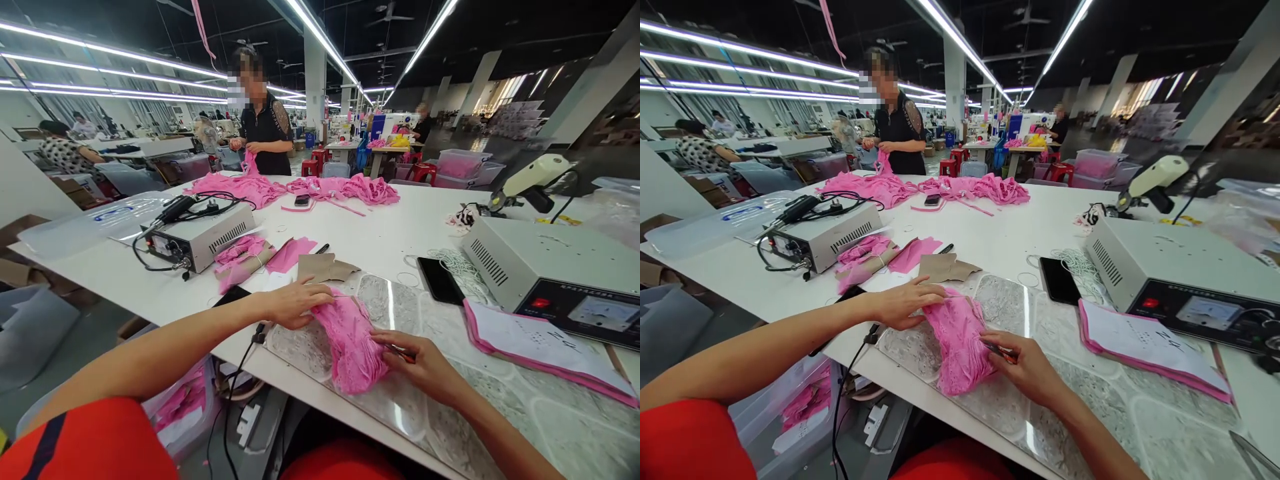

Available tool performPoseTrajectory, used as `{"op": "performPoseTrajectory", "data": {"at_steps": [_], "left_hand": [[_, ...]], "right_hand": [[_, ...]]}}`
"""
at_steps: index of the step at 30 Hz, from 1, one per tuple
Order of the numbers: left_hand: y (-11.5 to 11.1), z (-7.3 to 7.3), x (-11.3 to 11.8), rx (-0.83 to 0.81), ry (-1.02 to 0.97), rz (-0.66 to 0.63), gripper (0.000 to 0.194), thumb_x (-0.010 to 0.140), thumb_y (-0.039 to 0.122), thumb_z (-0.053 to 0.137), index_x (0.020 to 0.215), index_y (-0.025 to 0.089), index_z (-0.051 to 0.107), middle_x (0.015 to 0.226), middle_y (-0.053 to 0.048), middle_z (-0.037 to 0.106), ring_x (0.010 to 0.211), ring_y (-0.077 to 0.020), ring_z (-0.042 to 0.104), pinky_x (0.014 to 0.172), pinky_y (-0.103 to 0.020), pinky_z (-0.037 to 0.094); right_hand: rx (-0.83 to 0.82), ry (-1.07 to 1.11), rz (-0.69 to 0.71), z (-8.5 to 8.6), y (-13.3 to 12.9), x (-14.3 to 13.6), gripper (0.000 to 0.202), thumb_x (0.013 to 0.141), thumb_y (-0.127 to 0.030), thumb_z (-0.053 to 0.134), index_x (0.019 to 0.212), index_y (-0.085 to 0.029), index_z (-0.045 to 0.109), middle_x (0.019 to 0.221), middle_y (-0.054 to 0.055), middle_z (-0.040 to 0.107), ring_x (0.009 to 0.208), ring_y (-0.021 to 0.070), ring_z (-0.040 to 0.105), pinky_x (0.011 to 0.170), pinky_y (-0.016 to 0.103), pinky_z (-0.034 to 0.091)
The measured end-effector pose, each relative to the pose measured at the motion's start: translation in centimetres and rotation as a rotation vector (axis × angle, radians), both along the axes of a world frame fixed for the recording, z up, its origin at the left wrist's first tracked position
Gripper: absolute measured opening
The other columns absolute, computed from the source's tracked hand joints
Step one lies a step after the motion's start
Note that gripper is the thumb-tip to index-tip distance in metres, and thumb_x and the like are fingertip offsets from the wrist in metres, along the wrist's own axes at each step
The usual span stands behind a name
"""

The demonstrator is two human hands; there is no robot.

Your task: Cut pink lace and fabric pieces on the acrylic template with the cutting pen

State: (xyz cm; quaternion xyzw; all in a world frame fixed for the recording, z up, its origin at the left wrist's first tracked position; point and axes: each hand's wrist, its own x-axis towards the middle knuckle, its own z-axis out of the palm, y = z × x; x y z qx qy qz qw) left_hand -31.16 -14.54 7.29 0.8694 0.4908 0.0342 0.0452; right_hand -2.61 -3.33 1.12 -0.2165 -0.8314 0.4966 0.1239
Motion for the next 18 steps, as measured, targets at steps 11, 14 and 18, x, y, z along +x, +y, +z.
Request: {"op": "performPoseTrajectory", "data": {"at_steps": [11, 14, 18], "left_hand": [[1.1, -1.5, -1.7, 0.133, -0.059, -0.001, 0.022, 0.094, 0.021, 0.046, 0.107, 0.019, 0.064, 0.122, -0.013, 0.059, 0.113, -0.0215, 0.056, 0.109, -0.047, 0.03], [1.4, 0.1, -1.3, 0.078, -0.063, -0.012, 0.022, 0.093, 0.022, 0.048, 0.104, 0.02, 0.067, 0.124, -0.013, 0.058, 0.119, -0.0226, 0.053, 0.11, -0.047, 0.029], [2.4, 2.8, -0.2, 0.105, -0.078, -0.068, 0.022, 0.092, 0.021, 0.047, 0.096, 0.019, 0.068, 0.127, -0.013, 0.058, 0.124, -0.0241, 0.048, 0.11, -0.046, 0.029]], "right_hand": [[-0.074, 0.027, -0.014, -0.4, 0.1, -0.2, 0.045, 0.078, -0.053, 0.061, 0.11, -0.023, 0.07, 0.125, 0.011, 0.062, 0.119, 0.0297, 0.055, 0.102, 0.045, 0.042], [-0.102, 0.031, -0.018, -0.4, 0.1, -0.3, 0.046, 0.077, -0.053, 0.062, 0.11, -0.023, 0.07, 0.125, 0.01, 0.062, 0.12, 0.0303, 0.054, 0.103, 0.046, 0.041], [-0.131, 0.038, -0.064, 0.5, 0.1, -0.1, 0.046, 0.075, -0.052, 0.062, 0.109, -0.022, 0.071, 0.116, 0.009, 0.067, 0.102, 0.0275, 0.062, 0.086, 0.039, 0.05]]}}
